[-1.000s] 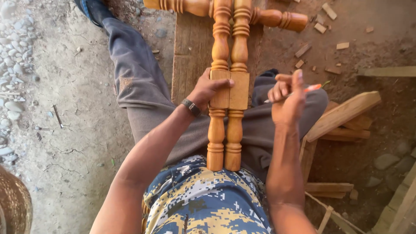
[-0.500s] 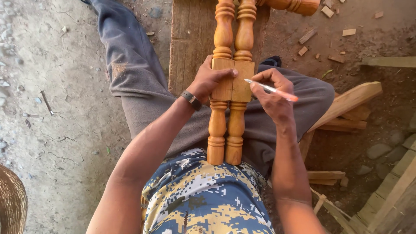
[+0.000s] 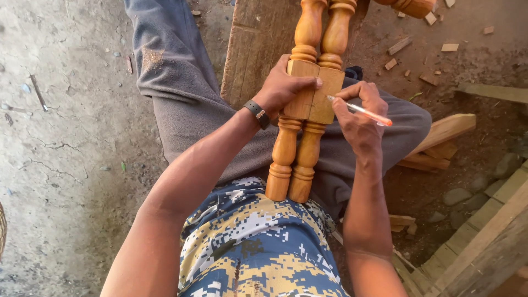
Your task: Measuring and marking wooden furniture legs using a ruler and pen
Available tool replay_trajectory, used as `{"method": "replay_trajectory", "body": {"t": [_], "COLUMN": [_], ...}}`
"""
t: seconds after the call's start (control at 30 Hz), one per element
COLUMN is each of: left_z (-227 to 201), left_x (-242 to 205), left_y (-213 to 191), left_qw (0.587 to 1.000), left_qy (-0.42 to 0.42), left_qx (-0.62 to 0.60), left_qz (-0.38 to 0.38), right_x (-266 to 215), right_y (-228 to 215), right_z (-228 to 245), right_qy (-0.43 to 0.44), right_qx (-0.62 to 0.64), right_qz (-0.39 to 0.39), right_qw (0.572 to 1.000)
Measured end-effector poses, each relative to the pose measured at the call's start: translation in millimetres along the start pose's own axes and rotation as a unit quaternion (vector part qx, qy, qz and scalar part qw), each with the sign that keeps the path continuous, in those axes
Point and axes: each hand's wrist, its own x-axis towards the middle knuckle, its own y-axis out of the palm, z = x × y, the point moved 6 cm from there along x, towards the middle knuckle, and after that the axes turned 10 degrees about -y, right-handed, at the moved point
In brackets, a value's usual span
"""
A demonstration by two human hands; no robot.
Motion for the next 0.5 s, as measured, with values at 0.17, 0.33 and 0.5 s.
{"method": "replay_trajectory", "body": {"t": [0.17, 0.33, 0.5], "left_z": [-22, -25, -21], "left_x": [-17, -24, -20], "left_y": [-7, -6, -6], "left_qw": [0.997, 0.996, 0.996], "left_qy": [-0.009, -0.009, 0.001], "left_qx": [-0.004, -0.041, -0.036], "left_qz": [0.079, 0.083, 0.082], "right_x": [9, 5, 6], "right_y": [2, 5, -2], "right_z": [14, 13, 11], "right_qy": [-0.025, 0.004, -0.014], "right_qx": [-0.024, 0.002, 0.004], "right_qz": [0.016, 0.020, 0.012], "right_qw": [0.999, 1.000, 1.000]}}
